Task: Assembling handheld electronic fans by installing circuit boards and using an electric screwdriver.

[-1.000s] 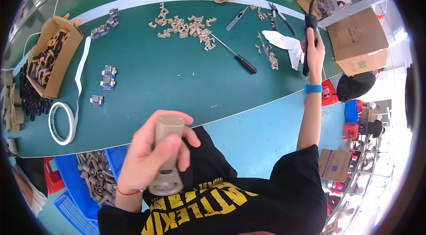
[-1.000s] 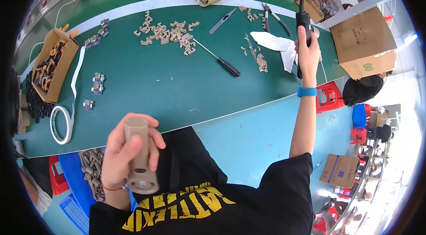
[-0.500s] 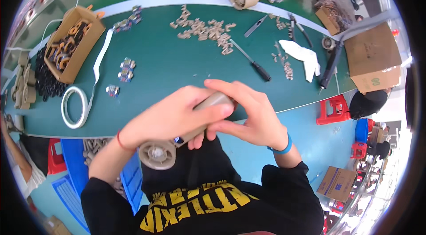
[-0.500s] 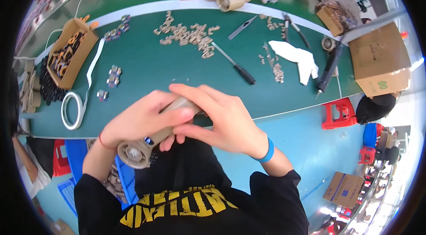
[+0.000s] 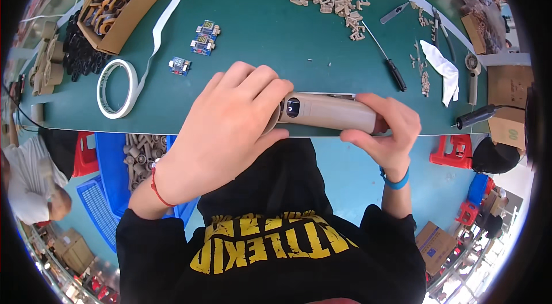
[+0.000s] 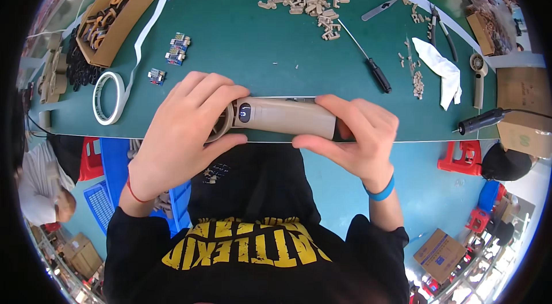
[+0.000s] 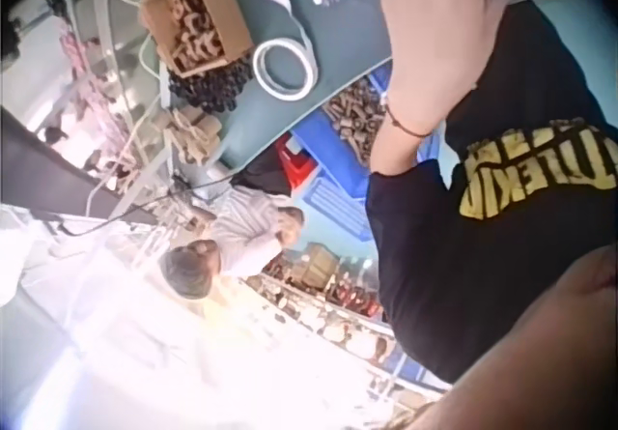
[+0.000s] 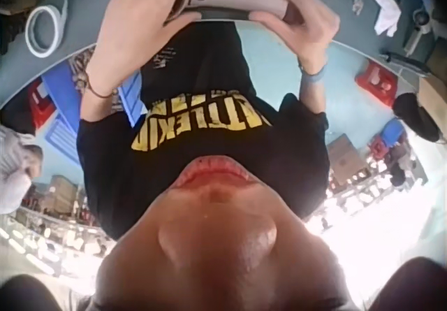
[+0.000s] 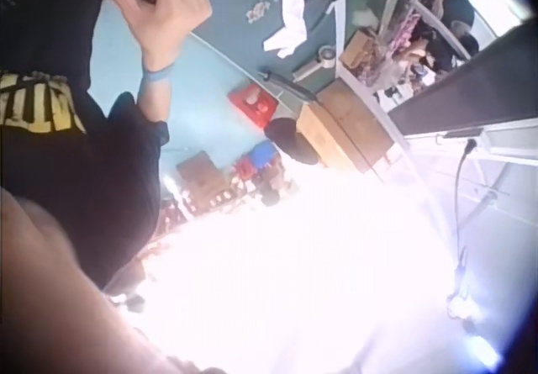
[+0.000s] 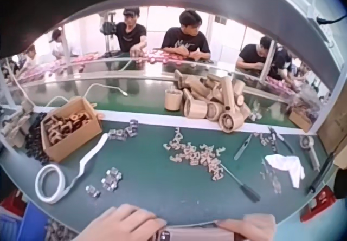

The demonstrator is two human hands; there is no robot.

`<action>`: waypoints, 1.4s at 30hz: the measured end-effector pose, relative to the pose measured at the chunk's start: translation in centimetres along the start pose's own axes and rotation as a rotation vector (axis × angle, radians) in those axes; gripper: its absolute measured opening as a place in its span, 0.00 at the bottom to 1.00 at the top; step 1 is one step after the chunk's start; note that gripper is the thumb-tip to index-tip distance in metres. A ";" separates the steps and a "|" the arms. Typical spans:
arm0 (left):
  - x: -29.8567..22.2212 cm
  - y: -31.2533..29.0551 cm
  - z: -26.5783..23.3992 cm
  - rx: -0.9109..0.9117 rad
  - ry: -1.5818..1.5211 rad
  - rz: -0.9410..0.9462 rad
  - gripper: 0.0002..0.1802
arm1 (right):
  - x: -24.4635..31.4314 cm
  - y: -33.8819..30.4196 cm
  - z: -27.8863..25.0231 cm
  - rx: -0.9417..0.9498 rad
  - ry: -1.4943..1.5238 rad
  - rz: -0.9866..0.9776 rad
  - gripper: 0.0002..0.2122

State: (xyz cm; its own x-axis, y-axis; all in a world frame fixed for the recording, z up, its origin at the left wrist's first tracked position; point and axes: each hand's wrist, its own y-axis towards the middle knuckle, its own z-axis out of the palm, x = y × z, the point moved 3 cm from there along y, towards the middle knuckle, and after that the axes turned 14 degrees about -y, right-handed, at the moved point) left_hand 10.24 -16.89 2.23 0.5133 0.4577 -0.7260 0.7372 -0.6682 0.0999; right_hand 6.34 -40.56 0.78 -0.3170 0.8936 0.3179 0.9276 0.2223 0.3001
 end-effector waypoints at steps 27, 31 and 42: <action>0.8 0.2 0.7 -0.130 -0.154 -0.001 0.23 | -6.9 5.7 -0.1 0.156 -0.266 0.168 0.05; 1.1 0.2 0.6 -0.146 -0.192 -0.032 0.24 | -7.7 5.2 -0.9 0.053 -0.211 0.250 0.05; 1.6 0.7 1.0 -0.190 -0.233 -0.047 0.26 | 2.8 5.7 -0.8 0.862 0.322 0.178 0.17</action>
State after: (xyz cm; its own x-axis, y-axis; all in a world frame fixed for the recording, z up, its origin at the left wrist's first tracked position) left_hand 11.11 -17.22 0.49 0.3785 0.3242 -0.8670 0.8381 -0.5177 0.1723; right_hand 10.58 -37.15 4.08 -0.0763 0.8198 0.5675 0.7530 0.4205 -0.5062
